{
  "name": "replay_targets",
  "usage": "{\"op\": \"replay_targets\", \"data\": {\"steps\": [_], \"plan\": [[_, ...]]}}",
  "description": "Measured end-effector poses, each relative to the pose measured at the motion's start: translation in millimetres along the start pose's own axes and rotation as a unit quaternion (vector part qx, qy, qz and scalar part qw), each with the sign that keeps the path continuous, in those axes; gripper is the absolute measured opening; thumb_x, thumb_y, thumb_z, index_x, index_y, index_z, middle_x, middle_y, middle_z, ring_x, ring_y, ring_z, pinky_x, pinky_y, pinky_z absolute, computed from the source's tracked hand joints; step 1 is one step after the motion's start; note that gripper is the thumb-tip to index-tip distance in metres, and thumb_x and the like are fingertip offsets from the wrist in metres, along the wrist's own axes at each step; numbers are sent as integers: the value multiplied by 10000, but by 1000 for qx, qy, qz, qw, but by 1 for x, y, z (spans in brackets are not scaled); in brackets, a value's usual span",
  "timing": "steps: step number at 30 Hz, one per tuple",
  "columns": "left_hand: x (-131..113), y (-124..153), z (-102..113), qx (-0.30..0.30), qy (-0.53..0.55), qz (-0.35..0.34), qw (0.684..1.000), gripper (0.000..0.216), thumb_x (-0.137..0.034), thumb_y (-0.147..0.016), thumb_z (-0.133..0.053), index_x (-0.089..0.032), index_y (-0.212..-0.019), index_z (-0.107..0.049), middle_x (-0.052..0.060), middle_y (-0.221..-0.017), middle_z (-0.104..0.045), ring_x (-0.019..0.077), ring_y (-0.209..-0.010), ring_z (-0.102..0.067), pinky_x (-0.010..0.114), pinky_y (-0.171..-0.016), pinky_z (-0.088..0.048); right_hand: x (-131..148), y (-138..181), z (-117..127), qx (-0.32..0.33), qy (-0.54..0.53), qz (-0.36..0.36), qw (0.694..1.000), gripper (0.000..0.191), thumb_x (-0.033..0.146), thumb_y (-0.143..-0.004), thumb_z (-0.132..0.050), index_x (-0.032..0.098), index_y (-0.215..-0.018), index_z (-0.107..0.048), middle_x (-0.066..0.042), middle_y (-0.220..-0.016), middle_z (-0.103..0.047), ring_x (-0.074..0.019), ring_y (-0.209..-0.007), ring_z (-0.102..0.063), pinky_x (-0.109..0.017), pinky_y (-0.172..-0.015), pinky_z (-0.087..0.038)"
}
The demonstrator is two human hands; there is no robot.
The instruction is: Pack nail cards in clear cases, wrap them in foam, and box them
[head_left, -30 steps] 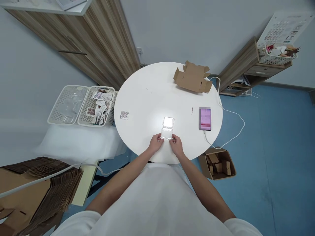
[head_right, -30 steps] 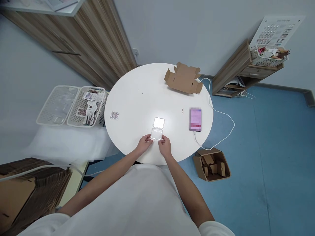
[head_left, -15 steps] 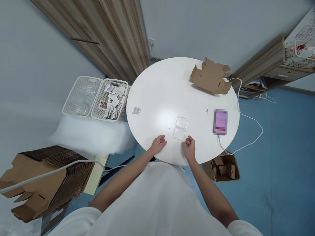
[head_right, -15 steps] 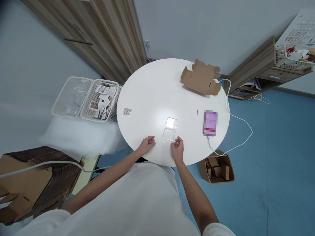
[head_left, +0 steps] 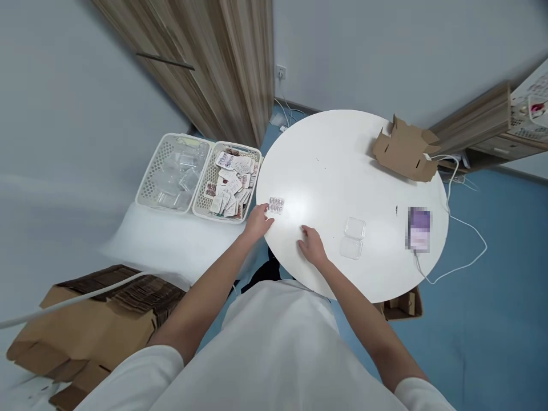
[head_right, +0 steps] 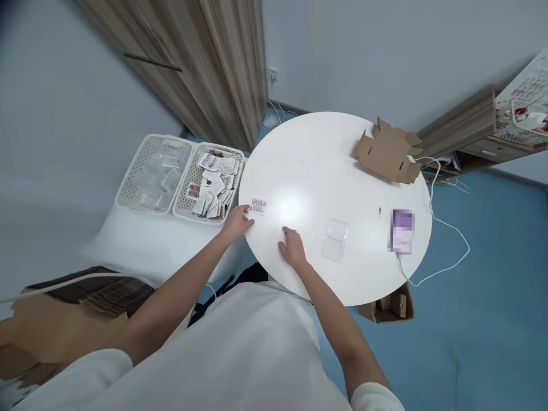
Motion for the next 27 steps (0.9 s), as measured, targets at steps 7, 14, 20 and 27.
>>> {"op": "replay_targets", "data": {"steps": [7, 14, 20, 27], "plan": [[-12, -40, -4, 85, -151, -8, 985, 700, -131, -630, -640, -162, -1253, -323, 133, -1079, -469, 246, -898, -550, 300, -727, -414, 31, -84, -22, 3, 46, -50, 998, 602, 256, -736, -538, 194, -1284, -297, -106, -1118, -464, -233, -1010, -462, -392, -855, -410], [0, -47, -13, 49, -95, -49, 993, 639, -115, -635, -635, -176, -1215, -373, 107, -1032, -489, 240, -898, -540, 314, -738, -411, 34, -110, -31, 13, 113, -66, 991, 585, 287, -726, -600, 255, -1254, -348, -82, -1055, -461, -213, -858, -528, -329, -692, -433], [1, -40, -11, 30, -37, -44, 998, 614, -101, -661, -605, -204, -1218, -369, 93, -1065, -461, 214, -874, -532, 311, -712, -424, 35, -108, -32, -10, 119, -84, 989, 540, 271, -718, -604, 242, -1210, -385, -80, -1077, -457, -210, -846, -527, -339, -698, -430], [-6, -18, -18, -21, 0, -99, 995, 624, -69, -689, -533, -186, -1270, -338, 84, -1032, -453, 208, -924, -494, 334, -796, -421, 31, -94, -30, -33, 45, -45, 997, 558, 227, -746, -538, 196, -1262, -329, -85, -1078, -471, -206, -899, -500, -354, -770, -431]]}}
Point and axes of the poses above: each hand's wrist, its own y-axis away from the middle knuckle, its own z-axis out of the back of the hand, x = y × z, the point moved 5 cm from there along -y, towards the middle knuckle
